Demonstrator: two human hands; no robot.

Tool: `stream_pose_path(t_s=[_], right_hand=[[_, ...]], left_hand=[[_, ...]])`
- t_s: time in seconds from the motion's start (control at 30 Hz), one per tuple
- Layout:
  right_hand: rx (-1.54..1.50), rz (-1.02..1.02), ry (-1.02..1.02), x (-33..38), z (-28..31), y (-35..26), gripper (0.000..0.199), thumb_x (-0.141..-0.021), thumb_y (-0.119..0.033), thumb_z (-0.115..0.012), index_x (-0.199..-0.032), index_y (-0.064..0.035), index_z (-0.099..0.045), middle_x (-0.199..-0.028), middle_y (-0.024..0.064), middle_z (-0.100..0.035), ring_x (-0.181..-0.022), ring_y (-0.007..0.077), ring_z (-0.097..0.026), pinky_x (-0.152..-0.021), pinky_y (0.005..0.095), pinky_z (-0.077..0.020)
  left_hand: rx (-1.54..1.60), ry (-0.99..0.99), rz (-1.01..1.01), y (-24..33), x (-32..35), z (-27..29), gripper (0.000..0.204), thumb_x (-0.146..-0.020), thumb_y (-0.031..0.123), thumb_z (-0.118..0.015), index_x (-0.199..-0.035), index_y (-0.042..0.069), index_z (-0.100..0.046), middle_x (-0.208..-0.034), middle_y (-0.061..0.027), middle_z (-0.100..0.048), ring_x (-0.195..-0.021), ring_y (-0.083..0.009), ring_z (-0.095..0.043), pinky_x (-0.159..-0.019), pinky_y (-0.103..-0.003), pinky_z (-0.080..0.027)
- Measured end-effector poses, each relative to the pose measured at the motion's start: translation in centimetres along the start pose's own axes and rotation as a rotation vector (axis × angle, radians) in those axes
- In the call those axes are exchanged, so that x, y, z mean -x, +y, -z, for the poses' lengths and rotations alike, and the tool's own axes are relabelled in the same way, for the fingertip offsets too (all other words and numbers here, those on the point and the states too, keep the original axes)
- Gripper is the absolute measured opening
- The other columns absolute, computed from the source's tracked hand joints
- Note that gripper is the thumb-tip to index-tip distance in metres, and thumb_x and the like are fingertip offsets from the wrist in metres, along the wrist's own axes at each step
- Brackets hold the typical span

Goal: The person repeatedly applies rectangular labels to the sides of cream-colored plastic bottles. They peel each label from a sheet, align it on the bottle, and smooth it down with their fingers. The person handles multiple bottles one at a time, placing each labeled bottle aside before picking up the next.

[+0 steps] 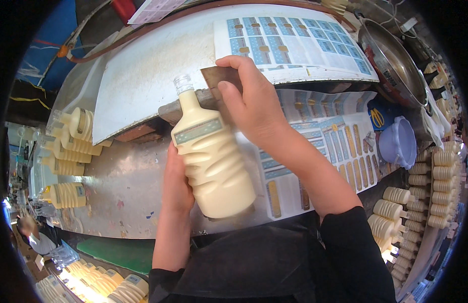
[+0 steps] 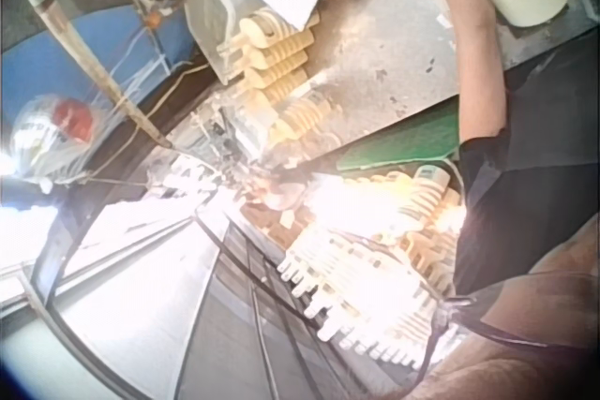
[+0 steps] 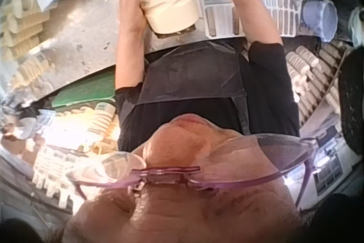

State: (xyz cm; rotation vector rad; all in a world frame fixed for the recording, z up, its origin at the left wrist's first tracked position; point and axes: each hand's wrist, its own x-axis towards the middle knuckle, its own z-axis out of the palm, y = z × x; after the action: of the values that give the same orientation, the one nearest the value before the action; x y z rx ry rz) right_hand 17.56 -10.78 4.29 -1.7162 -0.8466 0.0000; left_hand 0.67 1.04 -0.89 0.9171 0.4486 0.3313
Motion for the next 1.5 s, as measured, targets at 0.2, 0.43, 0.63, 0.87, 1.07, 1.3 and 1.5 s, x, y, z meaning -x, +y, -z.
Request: stream_pose_path(t_s=[0.2, 0.43, 0.63, 0.87, 1.07, 1.3, 1.5], right_hand=[[0.033, -0.082, -0.037, -0.1, -1.8, -1.8, 0.029, -0.099, -0.010, -0.051, -0.125, 0.0021, -0.054, -0.118, 0.0249, -0.064, -0.109, 0.0418, -0.062, -0.097, 0.0464, -0.0485], [0.363, 0.126, -0.072, 0.1, -5.8, -4.8, 0.028, -0.098, -0.008, -0.052, -0.126, -0.0030, -0.053, -0.119, 0.0225, -0.062, -0.107, 0.0427, -0.062, -0.094, 0.0465, -0.0500], [0.543, 0.163, -0.132, -0.4, -4.5, -5.3, 0.035, -0.094, -0.005, -0.054, -0.129, -0.0005, -0.048, -0.120, 0.0254, -0.058, -0.103, 0.0456, -0.063, -0.090, 0.0492, -0.0518], [0.551, 0.228, -0.163, -0.2, -5.8, -6.0, 0.038, -0.092, -0.004, -0.057, -0.129, 0.0016, -0.048, -0.121, 0.0233, -0.058, -0.104, 0.0421, -0.064, -0.091, 0.0471, -0.0525], [0.591, 0.237, -0.109, -0.6, -4.6, -5.1, 0.030, -0.093, -0.006, -0.058, -0.123, 0.0012, -0.054, -0.123, 0.0196, -0.060, -0.106, 0.0401, -0.064, -0.092, 0.0470, -0.0518], [0.312, 0.053, -0.030, -0.3, -2.4, -1.8, 0.027, -0.097, -0.007, -0.056, -0.123, -0.0019, -0.058, -0.118, 0.0209, -0.065, -0.108, 0.0396, -0.064, -0.093, 0.0441, -0.0516], [0.187, 0.046, 0.016, 0.3, -1.1, 1.3, 0.030, -0.097, -0.007, -0.058, -0.126, -0.0024, -0.057, -0.118, 0.0204, -0.066, -0.107, 0.0375, -0.065, -0.094, 0.0425, -0.0514]], left_hand=[[-0.540, 0.021, -0.104, 0.0, 0.4, -0.7, 0.092, -0.080, 0.026, -0.080, -0.155, 0.003, -0.030, -0.141, -0.0190, -0.047, -0.130, -0.0319, -0.052, -0.109, -0.046, -0.045], [-0.920, 0.116, -0.292, 1.4, 1.3, -3.3, 0.083, -0.081, 0.031, -0.081, -0.149, 0.008, -0.039, -0.136, -0.0231, -0.048, -0.126, -0.0418, -0.051, -0.106, -0.051, -0.043], [-0.871, 0.114, -0.316, 1.2, 1.2, -2.8, 0.081, -0.080, 0.029, -0.083, -0.146, 0.006, -0.042, -0.134, -0.0236, -0.051, -0.126, -0.0427, -0.051, -0.104, -0.051, -0.044], [-0.933, 0.128, -0.300, 1.6, 1.4, -3.3, 0.086, -0.080, 0.028, -0.083, -0.148, 0.001, -0.037, -0.135, -0.0261, -0.050, -0.127, -0.0446, -0.050, -0.105, -0.051, -0.044], [-0.702, 0.184, -0.228, 0.8, 0.5, -2.1, 0.093, -0.084, 0.033, -0.081, -0.153, -0.002, -0.029, -0.142, -0.0290, -0.045, -0.134, -0.0414, -0.048, -0.109, -0.049, -0.043], [-0.419, 0.156, -0.040, 0.8, -2.3, -1.1, 0.055, -0.100, 0.033, -0.063, -0.141, 0.000, -0.044, -0.131, -0.0183, -0.057, -0.120, -0.0258, -0.056, -0.104, -0.037, -0.045], [-0.173, 0.054, -0.028, 0.9, -1.4, -1.1, 0.041, -0.107, 0.029, -0.051, -0.141, 0.008, -0.042, -0.129, -0.0118, -0.055, -0.115, -0.0184, -0.055, -0.101, -0.034, -0.046]])
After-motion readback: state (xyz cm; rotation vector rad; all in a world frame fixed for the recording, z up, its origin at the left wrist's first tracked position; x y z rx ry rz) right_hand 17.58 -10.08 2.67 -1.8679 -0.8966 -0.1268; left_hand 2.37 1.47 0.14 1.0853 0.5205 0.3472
